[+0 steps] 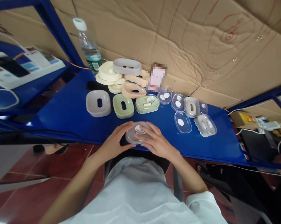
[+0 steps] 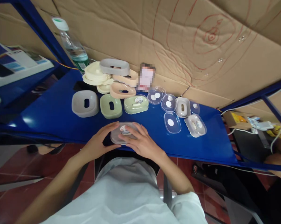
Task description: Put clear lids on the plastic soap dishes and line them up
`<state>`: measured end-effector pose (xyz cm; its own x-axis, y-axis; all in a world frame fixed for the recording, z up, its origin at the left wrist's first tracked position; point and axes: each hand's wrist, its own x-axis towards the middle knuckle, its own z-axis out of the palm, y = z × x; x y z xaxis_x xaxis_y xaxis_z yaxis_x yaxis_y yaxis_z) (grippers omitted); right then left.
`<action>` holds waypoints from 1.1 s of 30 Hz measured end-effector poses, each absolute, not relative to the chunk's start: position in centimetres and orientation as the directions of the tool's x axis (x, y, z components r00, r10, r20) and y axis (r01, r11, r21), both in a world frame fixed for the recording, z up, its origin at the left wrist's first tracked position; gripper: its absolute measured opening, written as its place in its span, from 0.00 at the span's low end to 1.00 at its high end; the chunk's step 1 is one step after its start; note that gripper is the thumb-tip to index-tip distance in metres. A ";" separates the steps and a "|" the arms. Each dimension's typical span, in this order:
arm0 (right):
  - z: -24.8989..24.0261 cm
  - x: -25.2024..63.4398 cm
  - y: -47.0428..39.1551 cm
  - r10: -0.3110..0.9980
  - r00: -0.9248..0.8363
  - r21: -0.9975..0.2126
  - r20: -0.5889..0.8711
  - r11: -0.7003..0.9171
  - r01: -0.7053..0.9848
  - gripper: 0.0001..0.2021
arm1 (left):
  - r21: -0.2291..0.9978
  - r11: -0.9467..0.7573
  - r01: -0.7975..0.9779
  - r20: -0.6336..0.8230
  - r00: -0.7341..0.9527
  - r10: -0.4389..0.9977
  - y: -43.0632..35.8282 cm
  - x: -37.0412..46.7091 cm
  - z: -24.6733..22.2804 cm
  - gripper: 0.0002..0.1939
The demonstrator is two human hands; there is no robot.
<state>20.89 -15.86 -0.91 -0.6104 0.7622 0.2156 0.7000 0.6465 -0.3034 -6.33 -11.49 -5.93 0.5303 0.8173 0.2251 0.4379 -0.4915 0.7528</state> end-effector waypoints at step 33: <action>-3.1 21.0 -17.0 0.855 -0.436 -0.349 0.280 0.513 0.784 0.36 | 0.727 -0.494 0.477 0.195 0.547 0.814 -11.8 -5.8 -5.1 0.40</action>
